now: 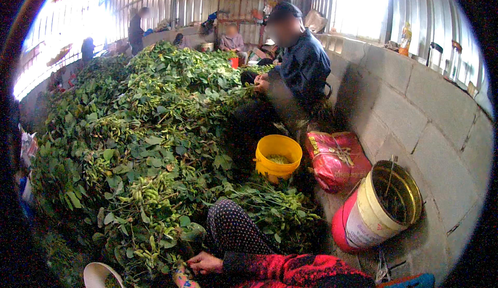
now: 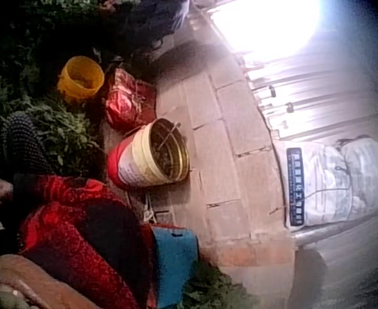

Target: The person sits on the floor surrounded by a large pile of edamame plants and shells the beans by hand. They remove the pods from the stems and place the shelled beans into a white bowl positioned between their legs.

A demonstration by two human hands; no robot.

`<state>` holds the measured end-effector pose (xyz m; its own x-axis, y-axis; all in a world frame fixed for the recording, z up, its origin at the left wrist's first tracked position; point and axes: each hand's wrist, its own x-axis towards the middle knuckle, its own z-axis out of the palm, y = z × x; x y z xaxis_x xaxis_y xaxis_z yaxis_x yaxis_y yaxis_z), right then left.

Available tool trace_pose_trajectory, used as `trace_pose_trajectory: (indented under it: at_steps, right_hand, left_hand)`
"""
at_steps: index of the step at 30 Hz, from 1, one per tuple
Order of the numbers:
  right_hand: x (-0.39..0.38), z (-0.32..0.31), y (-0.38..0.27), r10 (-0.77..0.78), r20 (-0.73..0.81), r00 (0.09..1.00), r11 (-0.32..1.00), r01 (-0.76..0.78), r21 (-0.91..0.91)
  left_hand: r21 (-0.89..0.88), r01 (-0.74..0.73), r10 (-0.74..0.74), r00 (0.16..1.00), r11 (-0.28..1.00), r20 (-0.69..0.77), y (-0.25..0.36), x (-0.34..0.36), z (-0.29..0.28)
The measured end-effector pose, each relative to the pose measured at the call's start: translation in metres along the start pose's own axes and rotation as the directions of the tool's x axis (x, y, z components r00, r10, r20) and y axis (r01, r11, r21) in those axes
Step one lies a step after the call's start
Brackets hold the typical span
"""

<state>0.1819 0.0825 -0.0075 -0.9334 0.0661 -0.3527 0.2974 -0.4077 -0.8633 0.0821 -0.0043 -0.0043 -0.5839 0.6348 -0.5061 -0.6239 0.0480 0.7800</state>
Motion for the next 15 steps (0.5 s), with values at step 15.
trace_pose_trajectory:
  at_steps: [15]
  right_hand:
    - [0.011, 0.011, 0.013, -0.456, -0.092, 0.885, 0.839, 0.394, -0.374]
  left_hand:
    - [-0.018, 0.003, -0.004, 1.000, 1.000, -0.030, 0.001, -0.004, -0.007]
